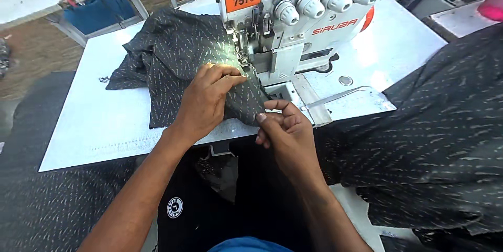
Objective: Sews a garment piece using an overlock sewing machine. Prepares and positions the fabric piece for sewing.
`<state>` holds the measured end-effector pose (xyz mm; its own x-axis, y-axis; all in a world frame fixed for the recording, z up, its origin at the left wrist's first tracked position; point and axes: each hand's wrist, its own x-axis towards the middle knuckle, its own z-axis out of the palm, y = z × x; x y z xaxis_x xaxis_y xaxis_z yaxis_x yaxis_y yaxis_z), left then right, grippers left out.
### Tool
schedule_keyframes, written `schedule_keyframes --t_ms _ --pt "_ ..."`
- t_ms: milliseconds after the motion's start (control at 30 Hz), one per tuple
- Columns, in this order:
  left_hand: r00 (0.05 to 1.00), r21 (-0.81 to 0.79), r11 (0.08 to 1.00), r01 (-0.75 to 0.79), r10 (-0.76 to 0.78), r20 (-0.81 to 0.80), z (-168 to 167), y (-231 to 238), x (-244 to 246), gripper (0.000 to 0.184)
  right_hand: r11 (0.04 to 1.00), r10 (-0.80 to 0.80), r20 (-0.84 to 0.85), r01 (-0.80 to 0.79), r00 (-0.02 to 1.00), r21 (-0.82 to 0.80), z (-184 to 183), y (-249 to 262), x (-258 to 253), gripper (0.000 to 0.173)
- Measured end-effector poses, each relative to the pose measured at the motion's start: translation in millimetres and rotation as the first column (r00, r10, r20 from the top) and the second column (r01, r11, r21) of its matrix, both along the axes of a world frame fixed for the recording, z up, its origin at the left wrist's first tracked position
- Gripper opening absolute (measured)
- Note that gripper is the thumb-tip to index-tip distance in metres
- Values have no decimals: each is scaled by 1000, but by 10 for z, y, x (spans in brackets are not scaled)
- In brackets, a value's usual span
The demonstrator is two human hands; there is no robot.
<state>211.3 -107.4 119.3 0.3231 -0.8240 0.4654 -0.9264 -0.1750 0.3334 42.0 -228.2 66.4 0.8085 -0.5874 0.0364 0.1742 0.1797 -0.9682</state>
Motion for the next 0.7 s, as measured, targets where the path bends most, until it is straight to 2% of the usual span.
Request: schedule_keyframes --t_ms 200,367,533,700 --pt "979 -33 979 201 -202 -30 2 -88 483 36 996 -71 21 72 997 -48 106 -116 424 22" --pt "935 -22 934 356 -356 0 71 -117 753 42 989 -128 -52 123 990 -88 281 -192 689 19" --pt "899 97 929 357 -370 235 139 -34 689 41 982 -167 -103 156 981 -107 300 -214 738 20" --pt "898 52 914 402 -405 170 82 1 722 43 976 -194 -109 180 975 -127 315 -234 744 23"
